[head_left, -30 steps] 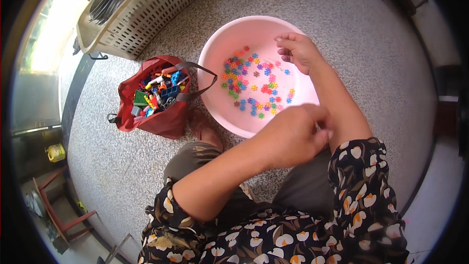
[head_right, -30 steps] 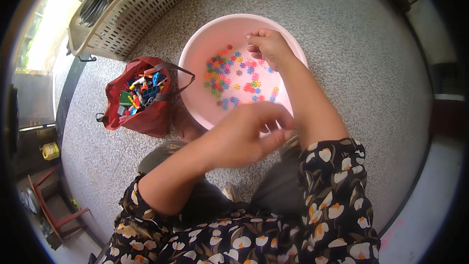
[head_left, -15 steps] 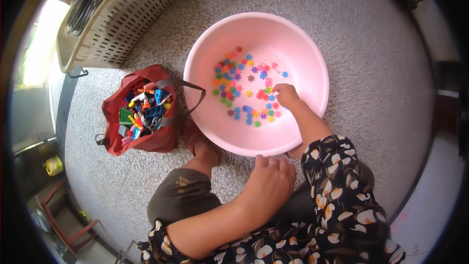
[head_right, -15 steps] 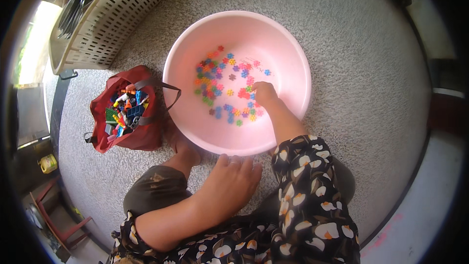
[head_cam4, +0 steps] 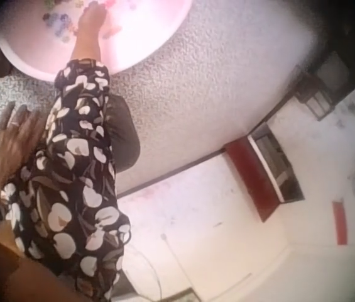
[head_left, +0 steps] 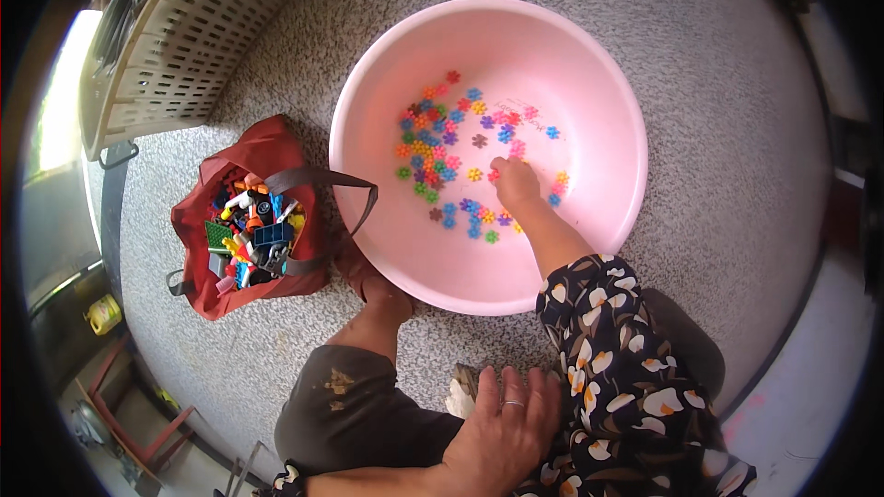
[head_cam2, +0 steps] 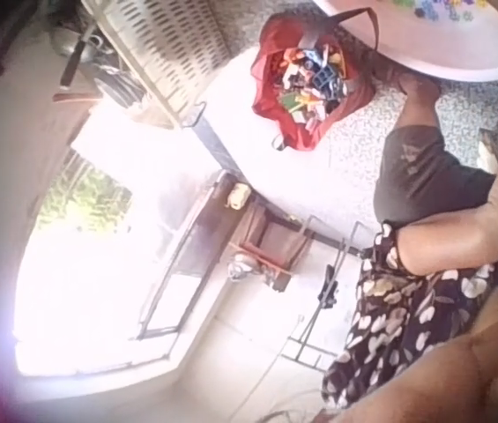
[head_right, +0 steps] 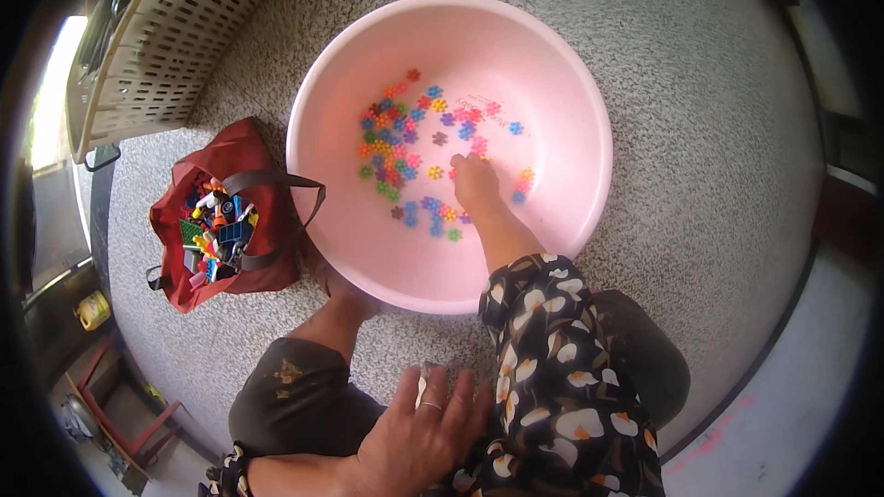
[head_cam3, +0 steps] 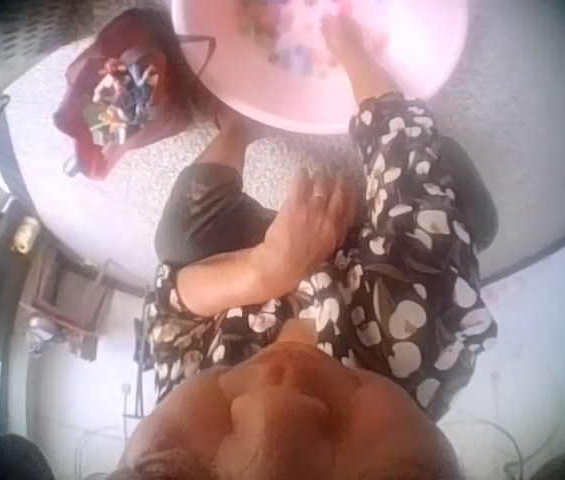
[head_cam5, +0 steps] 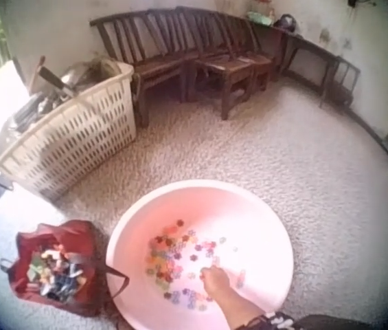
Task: Assemble a toy structure using interlocking colorful snowflake beads.
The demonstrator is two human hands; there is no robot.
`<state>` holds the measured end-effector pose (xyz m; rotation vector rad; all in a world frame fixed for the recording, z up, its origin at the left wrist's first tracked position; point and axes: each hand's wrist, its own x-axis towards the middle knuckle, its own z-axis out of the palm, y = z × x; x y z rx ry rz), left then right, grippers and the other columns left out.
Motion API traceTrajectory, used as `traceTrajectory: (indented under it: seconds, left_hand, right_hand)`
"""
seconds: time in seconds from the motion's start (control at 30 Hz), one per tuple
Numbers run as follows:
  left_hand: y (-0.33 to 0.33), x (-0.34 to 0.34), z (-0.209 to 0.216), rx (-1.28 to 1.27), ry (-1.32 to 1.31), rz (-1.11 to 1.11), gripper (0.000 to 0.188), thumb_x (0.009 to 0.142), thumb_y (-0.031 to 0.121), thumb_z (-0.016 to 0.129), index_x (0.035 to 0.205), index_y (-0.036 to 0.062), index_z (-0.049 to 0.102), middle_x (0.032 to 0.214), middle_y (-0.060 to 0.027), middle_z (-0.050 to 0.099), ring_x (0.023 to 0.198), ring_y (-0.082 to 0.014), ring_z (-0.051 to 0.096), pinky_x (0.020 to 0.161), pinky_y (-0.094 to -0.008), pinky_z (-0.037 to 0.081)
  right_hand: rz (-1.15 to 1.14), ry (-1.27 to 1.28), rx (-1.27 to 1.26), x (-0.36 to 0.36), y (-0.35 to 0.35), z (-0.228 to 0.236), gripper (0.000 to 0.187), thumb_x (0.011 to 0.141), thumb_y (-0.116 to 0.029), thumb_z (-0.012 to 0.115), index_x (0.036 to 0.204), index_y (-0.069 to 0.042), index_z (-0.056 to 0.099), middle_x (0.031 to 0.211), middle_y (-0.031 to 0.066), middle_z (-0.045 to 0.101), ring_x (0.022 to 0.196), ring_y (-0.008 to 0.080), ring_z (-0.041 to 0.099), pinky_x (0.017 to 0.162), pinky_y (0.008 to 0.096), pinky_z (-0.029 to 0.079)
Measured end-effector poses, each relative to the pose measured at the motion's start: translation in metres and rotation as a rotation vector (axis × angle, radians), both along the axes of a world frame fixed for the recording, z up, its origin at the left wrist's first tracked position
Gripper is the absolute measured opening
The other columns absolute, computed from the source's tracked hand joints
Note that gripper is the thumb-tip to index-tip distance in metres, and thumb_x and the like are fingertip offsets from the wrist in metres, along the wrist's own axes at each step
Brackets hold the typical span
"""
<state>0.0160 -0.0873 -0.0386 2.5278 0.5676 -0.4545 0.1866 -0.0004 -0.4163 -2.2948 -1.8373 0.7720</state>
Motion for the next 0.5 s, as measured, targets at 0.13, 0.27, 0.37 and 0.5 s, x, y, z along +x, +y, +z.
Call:
traceTrajectory:
  seconds: [0.13,0.27,0.37,0.5]
  left_hand:
    - [0.004,-0.003,0.006,0.015,-0.018,0.034,0.043,0.083,0.020,0.041,0.121,0.0005,0.048,0.120,-0.0205,0.049,0.111,-0.0382,0.045,0.096,-0.0531,0.032]
    - [-0.002,-0.006,0.001,0.075,-0.119,0.064,0.038,0.081,0.018,0.045,0.114,-0.0013,0.052,0.111,-0.0199,0.053,0.099,-0.0341,0.052,0.086,-0.0490,0.041]
    - [-0.016,-0.004,0.001,0.136,-0.311,0.191,0.032,0.077,0.015,0.051,0.103,-0.0024,0.058,0.101,-0.0196,0.058,0.084,-0.0314,0.061,0.075,-0.0475,0.049]
    - [-0.005,0.001,0.040,0.120,-0.267,0.169,0.037,0.079,0.018,0.047,0.111,0.0001,0.052,0.108,-0.0173,0.054,0.093,-0.0308,0.054,0.083,-0.0462,0.043]
  right_hand:
    - [0.017,0.053,-0.107,-0.004,0.005,0.009,0.018,0.074,-0.008,0.064,0.091,-0.011,0.061,0.088,0.0080,0.058,0.083,0.0254,0.058,0.074,0.0356,0.048]
    - [-0.456,0.633,-0.314,0.007,0.012,0.014,0.015,0.077,-0.007,0.060,0.092,-0.008,0.057,0.084,0.0060,0.057,0.076,0.0208,0.059,0.068,0.0326,0.050]
    - [-1.090,1.559,-0.074,0.026,-0.001,0.011,0.022,0.079,-0.004,0.056,0.099,-0.010,0.048,0.081,0.0076,0.055,0.073,0.0200,0.057,0.066,0.0328,0.050]
    - [-1.142,1.667,-0.046,0.035,-0.025,0.027,0.022,0.080,-0.005,0.053,0.101,-0.009,0.047,0.082,0.0059,0.054,0.077,0.0193,0.054,0.071,0.0345,0.047]
